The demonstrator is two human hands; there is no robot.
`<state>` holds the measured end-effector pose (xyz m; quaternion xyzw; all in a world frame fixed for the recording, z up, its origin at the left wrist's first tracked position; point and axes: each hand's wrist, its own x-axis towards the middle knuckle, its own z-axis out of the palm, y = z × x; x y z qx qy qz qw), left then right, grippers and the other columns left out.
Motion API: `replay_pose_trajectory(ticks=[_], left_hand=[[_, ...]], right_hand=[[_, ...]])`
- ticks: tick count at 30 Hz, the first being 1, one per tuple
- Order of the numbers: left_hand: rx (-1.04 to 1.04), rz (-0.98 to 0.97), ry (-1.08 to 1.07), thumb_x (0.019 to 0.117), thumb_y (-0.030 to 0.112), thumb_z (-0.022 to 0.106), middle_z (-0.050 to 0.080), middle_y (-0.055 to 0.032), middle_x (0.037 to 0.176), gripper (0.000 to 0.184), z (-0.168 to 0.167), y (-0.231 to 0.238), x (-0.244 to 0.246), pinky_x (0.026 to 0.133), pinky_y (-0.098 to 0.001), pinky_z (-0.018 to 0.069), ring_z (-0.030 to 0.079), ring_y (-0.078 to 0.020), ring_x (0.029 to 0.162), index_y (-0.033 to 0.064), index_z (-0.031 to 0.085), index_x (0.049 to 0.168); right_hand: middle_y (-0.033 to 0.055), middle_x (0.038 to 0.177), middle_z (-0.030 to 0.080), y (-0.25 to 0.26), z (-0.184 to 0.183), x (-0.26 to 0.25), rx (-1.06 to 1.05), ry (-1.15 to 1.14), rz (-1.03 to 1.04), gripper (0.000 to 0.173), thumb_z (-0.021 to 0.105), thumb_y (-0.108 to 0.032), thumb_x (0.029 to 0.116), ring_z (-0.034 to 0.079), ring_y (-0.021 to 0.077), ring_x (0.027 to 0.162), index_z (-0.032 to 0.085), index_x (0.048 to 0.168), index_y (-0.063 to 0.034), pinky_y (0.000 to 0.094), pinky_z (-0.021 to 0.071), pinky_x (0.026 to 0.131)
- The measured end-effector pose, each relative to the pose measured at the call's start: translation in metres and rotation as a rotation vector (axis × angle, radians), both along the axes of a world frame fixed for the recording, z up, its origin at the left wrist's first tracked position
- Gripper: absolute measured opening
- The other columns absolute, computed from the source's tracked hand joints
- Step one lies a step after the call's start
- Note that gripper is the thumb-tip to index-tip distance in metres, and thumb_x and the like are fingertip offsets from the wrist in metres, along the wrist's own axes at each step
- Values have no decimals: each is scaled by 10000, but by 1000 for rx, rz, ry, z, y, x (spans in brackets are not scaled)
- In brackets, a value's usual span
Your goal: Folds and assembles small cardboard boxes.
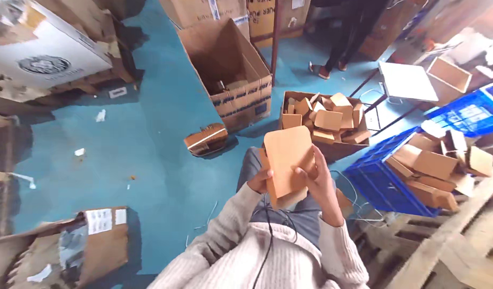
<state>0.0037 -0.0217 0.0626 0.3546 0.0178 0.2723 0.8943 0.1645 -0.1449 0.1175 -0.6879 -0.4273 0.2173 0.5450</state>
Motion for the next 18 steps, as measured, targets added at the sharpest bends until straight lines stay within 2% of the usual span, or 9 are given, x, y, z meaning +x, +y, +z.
replay_pose_trajectory(ticks=[1, 2, 4, 5, 7, 8, 11, 15, 18], left_hand=[[12, 68, 145, 855, 486, 772, 763, 43, 1050, 492, 5, 0, 1, 856, -295, 612, 732, -78, 950, 177, 619, 1206], [72, 125, 264, 909, 489, 716, 727, 22, 1112, 617, 9, 2, 5, 886, -314, 603, 712, -92, 995, 90, 498, 1325], [250, 252, 418, 1055, 318, 487, 620, -77, 1299, 593, 13, 1, 11, 969, -323, 564, 652, -103, 1121, -44, 323, 1495], [329, 307, 462, 1076, 250, 420, 550, -136, 1383, 580, 15, -3, 12, 1017, -310, 534, 613, -105, 1192, -74, 247, 1525], [439, 388, 511, 1082, 282, 379, 433, -227, 1503, 651, 19, -13, 10, 1111, -281, 442, 517, -106, 1323, -118, 168, 1550], [476, 424, 508, 1080, 353, 383, 442, -234, 1494, 697, 18, -16, 11, 1124, -273, 424, 507, -98, 1328, -139, 188, 1535], [535, 471, 449, 1037, 492, 491, 562, -136, 1343, 811, 12, -17, 14, 1051, -248, 489, 576, -30, 1204, -156, 259, 1467], [580, 372, 395, 812, 727, 675, 474, -186, 1470, 1228, -5, -19, 19, 1117, -326, 460, 526, -134, 1320, -112, 143, 1535], [590, 305, 453, 785, 711, 716, 382, -204, 1560, 1287, -6, -20, 22, 1165, -356, 414, 448, -186, 1413, -72, 56, 1565]], right_hand=[[223, 1491, 493, -3, -4, 0, 29, 35, -34, 819, 750, -247, 913, 581, 163, 1293, 318, 1536, 63, 307, 522, 1052], [226, 1437, 522, -7, -7, -1, 72, 67, -82, 797, 752, -205, 903, 621, 164, 1227, 318, 1508, 80, 302, 566, 988], [215, 1369, 541, -14, -11, -8, 112, 75, -161, 744, 736, -139, 893, 632, 143, 1160, 319, 1466, 88, 275, 578, 919], [218, 1367, 541, -16, -15, -14, 114, 24, -201, 720, 731, -140, 898, 624, 120, 1162, 339, 1454, 97, 249, 562, 930], [283, 1429, 483, -19, -26, -29, 149, -144, -249, 724, 711, -181, 931, 544, 144, 1291, 328, 1452, 144, 253, 475, 1060], [319, 1437, 464, -21, -29, -34, 170, -220, -272, 751, 709, -204, 942, 523, 169, 1324, 308, 1460, 164, 265, 449, 1093], [332, 1430, 471, -24, -30, -46, 188, -307, -300, 787, 702, -253, 959, 539, 167, 1315, 274, 1483, 150, 264, 448, 1093], [307, 1378, 547, -23, -25, -55, 101, -248, -263, 883, 775, -298, 899, 650, 195, 1177, 292, 1498, 135, 330, 562, 973], [272, 1357, 598, -20, -21, -63, 54, -328, -249, 679, 725, -251, 952, 679, 254, 1143, 430, 1455, 98, 377, 585, 926]])
